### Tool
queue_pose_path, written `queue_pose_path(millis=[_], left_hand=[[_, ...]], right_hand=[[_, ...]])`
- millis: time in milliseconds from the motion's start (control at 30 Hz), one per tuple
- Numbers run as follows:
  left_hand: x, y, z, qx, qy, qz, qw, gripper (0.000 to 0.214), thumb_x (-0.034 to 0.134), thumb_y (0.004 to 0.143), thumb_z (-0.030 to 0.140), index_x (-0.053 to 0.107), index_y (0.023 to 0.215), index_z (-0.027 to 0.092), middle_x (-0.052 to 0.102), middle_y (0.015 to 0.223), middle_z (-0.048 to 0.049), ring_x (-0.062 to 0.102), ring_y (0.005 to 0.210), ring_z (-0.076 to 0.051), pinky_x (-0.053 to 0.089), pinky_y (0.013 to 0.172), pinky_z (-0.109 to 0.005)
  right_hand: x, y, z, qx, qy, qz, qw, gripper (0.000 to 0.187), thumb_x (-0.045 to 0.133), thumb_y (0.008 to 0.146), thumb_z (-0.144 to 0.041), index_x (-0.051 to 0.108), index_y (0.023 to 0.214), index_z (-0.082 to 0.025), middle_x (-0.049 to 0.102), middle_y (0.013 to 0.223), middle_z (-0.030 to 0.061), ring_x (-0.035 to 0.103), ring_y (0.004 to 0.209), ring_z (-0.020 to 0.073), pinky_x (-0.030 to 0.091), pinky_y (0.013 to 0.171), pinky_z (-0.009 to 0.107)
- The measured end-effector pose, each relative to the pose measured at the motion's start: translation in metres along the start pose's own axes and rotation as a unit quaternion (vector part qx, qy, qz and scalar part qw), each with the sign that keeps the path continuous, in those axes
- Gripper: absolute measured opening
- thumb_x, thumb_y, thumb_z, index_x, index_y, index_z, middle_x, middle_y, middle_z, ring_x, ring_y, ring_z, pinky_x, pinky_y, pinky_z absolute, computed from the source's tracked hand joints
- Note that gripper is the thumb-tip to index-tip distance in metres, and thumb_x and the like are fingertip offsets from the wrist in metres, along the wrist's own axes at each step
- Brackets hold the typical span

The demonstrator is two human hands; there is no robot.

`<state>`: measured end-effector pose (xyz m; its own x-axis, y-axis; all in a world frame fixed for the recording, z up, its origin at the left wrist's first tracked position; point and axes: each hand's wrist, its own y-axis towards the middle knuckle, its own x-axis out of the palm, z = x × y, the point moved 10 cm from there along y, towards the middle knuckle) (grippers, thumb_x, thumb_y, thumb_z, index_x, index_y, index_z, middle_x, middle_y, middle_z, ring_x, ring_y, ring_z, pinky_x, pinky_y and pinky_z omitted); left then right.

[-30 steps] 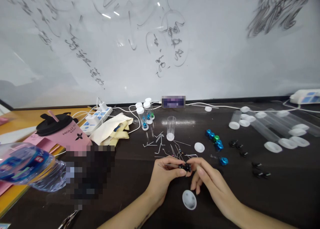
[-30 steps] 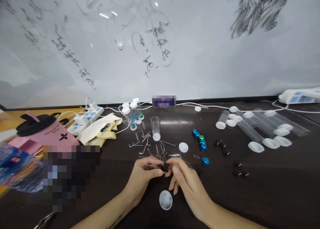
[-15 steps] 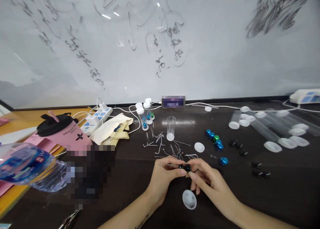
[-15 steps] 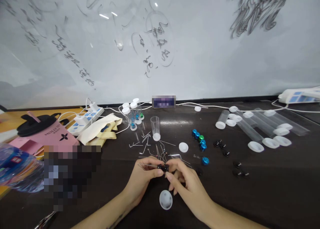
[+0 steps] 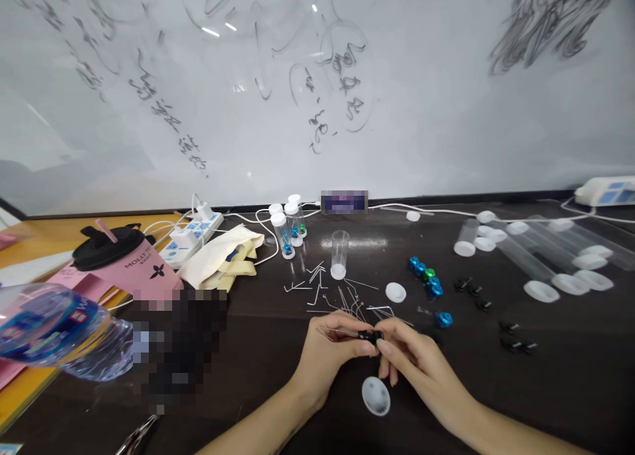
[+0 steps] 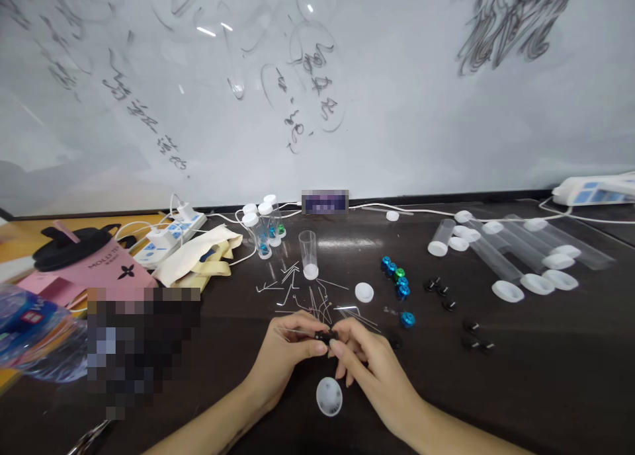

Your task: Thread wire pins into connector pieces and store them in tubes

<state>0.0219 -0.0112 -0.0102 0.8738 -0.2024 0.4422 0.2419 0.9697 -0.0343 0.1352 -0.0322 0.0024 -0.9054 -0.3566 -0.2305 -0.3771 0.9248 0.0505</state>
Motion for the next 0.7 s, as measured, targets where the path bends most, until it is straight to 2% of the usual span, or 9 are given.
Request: queue_pose_path(millis=[467,600,700], left_hand=[[-0.001,-0.002,0.007,0.012,0.056,-0.008,0.998,0.023,0.087,0.058,0.016,0.079,0.079,0.019,0.064,0.078,-0.0019,0.06,0.073,-0.011,0.047,0.068,-0.022],[0.005,-0.003,0.008,0.021,0.033,-0.026,0.999,0.021,0.085,0.062,0.016,0.079,0.082,0.018,0.064,0.082,-0.0022,0.063,0.075,-0.012,0.049,0.071,-0.023],[0.014,-0.005,0.01,0.023,-0.016,-0.06,0.998,0.027,0.084,0.066,0.019,0.077,0.092,0.019,0.066,0.091,-0.0038,0.066,0.081,-0.015,0.052,0.079,-0.027]], right_hand=[[0.002,-0.001,0.005,0.0,-0.019,-0.008,1.0,0.029,0.043,0.099,-0.042,0.056,0.088,-0.019,0.057,0.069,-0.0008,0.057,0.056,0.0117,0.045,0.05,0.023],[0.001,-0.001,0.003,-0.005,0.007,-0.004,1.0,0.026,0.044,0.099,-0.042,0.055,0.093,-0.019,0.056,0.069,-0.0016,0.055,0.055,0.0112,0.044,0.049,0.022],[-0.005,-0.002,0.005,-0.01,0.03,0.023,0.999,0.023,0.042,0.1,-0.04,0.051,0.1,-0.02,0.055,0.062,-0.0035,0.053,0.052,0.0113,0.043,0.049,0.023]])
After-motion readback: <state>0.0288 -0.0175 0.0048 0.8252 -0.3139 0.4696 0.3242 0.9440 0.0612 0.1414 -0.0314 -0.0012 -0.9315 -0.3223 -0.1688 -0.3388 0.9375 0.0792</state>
